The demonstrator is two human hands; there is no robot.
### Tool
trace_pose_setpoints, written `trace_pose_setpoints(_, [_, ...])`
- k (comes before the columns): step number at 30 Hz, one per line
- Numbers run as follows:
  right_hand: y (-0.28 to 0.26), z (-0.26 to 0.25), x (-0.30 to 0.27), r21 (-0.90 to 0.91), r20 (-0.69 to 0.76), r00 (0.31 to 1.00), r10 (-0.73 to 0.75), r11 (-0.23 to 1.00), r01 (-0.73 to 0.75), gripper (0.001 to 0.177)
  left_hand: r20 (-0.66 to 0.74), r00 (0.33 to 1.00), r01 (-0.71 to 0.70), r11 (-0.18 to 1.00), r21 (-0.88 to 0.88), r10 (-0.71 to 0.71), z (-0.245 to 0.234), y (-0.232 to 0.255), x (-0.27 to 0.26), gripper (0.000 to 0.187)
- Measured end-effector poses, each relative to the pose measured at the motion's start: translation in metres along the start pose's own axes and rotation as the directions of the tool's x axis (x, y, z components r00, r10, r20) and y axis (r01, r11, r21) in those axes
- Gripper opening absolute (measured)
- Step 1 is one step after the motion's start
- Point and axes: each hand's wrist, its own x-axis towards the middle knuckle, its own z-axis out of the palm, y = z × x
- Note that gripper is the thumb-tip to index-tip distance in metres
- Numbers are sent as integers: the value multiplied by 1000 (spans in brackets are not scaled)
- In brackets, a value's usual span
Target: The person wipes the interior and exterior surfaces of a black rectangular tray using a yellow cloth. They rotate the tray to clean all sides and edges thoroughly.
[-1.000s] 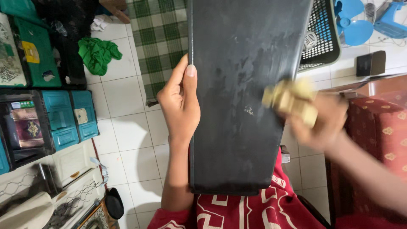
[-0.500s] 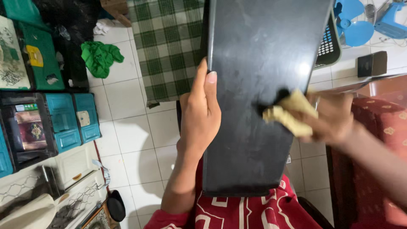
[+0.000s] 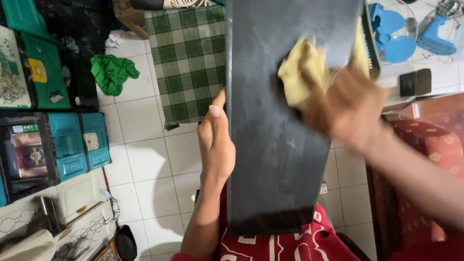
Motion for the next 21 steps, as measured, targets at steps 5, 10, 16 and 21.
trace_pose_setpoints(5, [-51,-30,-44,293,200,934,-297,927,233,42,26,998,-47,991,-125,51,2,4,-5,62])
trace_pose_setpoints(10, [-71,-33,-51,396,76,921,-382,859,324,31,12,999,-53,998,-28,53,10,7,-5,59])
trace_pose_setpoints(16, [14,-3,-17,111,92,993,-78,991,67,37,35,974,-226,972,60,224,24,0,-13,48])
trace_pose_setpoints(21, [58,23,31,146,-73,990,118,984,-106,21,-23,975,-222,974,47,223,23,-2,-11,46])
